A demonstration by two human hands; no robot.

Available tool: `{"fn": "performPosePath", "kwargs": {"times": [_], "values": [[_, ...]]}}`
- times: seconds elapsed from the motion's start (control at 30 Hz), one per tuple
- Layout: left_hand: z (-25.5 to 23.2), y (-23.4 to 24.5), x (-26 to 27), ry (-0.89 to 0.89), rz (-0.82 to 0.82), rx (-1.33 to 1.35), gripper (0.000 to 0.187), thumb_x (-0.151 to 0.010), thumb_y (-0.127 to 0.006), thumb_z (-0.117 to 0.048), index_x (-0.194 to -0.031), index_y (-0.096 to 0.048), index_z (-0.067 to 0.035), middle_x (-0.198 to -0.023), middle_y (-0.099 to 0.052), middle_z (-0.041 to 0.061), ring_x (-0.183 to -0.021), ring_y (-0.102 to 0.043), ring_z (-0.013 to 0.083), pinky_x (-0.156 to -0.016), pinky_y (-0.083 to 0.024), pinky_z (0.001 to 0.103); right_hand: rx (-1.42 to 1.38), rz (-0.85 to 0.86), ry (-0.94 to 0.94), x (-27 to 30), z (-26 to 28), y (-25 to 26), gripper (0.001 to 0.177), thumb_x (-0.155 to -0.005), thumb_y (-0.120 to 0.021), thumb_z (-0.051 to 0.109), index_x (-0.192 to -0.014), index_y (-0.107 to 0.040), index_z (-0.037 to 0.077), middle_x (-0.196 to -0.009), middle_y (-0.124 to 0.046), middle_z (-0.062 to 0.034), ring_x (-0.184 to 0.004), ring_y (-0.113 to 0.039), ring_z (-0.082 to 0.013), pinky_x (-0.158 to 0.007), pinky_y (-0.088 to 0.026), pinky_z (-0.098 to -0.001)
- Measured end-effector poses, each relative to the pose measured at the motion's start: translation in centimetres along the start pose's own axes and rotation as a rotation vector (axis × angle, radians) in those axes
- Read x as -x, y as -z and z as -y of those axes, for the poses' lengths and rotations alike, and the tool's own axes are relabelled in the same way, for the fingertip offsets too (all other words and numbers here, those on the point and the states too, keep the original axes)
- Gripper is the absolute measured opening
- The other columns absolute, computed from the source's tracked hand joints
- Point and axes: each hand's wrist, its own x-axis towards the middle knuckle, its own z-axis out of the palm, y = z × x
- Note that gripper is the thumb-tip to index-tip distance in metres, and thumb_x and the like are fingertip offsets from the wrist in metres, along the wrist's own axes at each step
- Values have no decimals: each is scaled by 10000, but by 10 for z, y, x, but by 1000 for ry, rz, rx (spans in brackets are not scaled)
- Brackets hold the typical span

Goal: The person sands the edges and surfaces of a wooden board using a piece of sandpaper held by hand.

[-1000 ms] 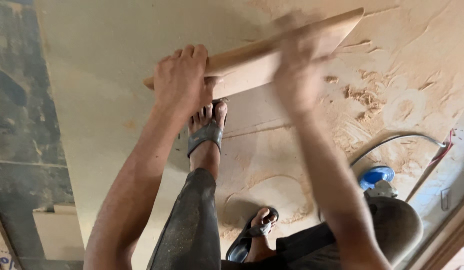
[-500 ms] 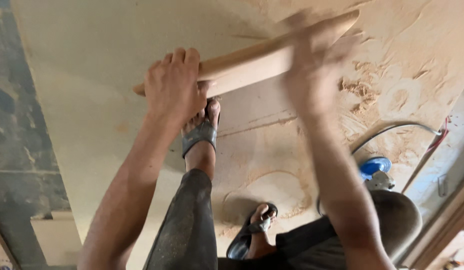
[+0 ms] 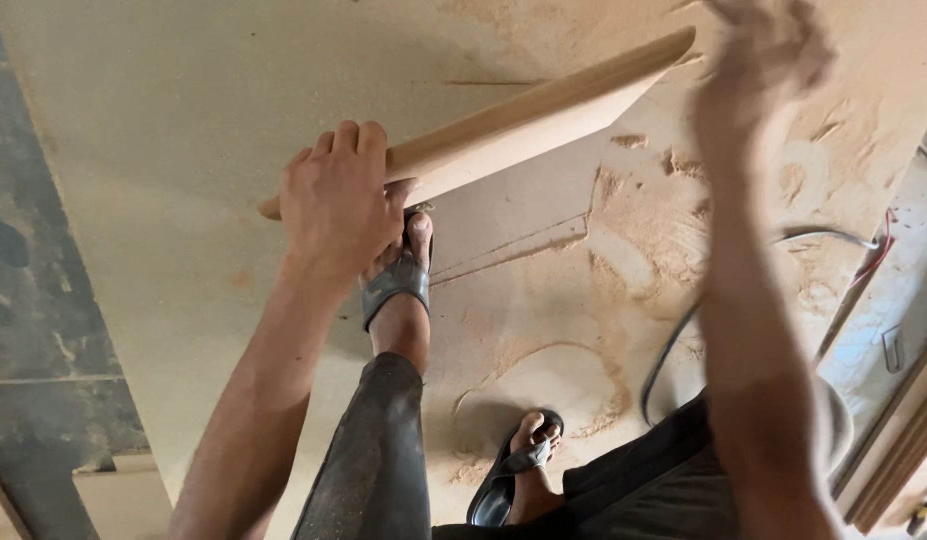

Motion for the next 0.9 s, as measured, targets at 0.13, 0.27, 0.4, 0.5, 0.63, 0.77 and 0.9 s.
{"fn": "performPosePath", "kwargs": {"times": [0.13,0.27,0.4,0.5,0.63,0.77,0.9], "values": [[13,8,-16,-36,-31,16,473,-762,-881,-347,-1058,-655,-54,-982,-708,114,-913,-705,304,-732,-552,466,-398,-34,-358,6,-23,-2,311,-1137,-479,42,-1420,-585,113,-1262,-607,-135,-1238,-501,-315,-1125,-422,-519],[28,9,-34,-21,46,20,526,-783,-889,-390,-1059,-638,-18,-968,-701,138,-849,-708,324,-718,-561,469,-485,-120,-101,-1,91,-18,507,-1083,-263,-16,-1580,-362,8,-1625,-437,-180,-1541,-369,-331,-1325,-177,-535],[32,6,-47,49,177,47,494,-809,-873,-368,-1082,-634,-32,-950,-708,123,-809,-722,296,-735,-576,447,-569,107,152,29,233,1,621,-1049,-433,-129,-1619,-398,115,-1698,-349,-68,-1618,-252,-217,-1355,-186,-529],[35,9,-51,-12,128,3,535,-759,-883,-357,-1094,-637,-19,-931,-711,130,-798,-722,298,-707,-574,444,-503,59,211,13,211,-21,676,-1022,-391,-162,-1630,-402,133,-1709,-318,-66,-1626,-217,-240,-1367,-154,-514],[40,3,-51,-13,157,1,511,-798,-862,-364,-1102,-635,-21,-939,-713,139,-791,-718,303,-715,-574,441,-322,34,-116,-3,127,-41,645,-1061,-319,-144,-1663,-352,85,-1733,-284,-76,-1646,-194,-224,-1363,-84,-533],[34,1,-58,-7,188,5,552,-776,-875,-422,-1078,-634,-27,-938,-712,135,-802,-719,309,-724,-567,450,-421,54,-101,15,195,-30,665,-1066,-273,-156,-1687,-274,81,-1762,-255,-106,-1614,-176,-250,-1351,-116,-488],[35,5,-61,-17,125,12,562,-742,-893,-451,-1031,-643,-39,-922,-715,137,-822,-713,328,-716,-557,465,-495,99,59,21,240,-30,684,-1018,-354,-140,-1647,-342,129,-1713,-321,-79,-1609,-280,-294,-1380,-213,-504]]}}
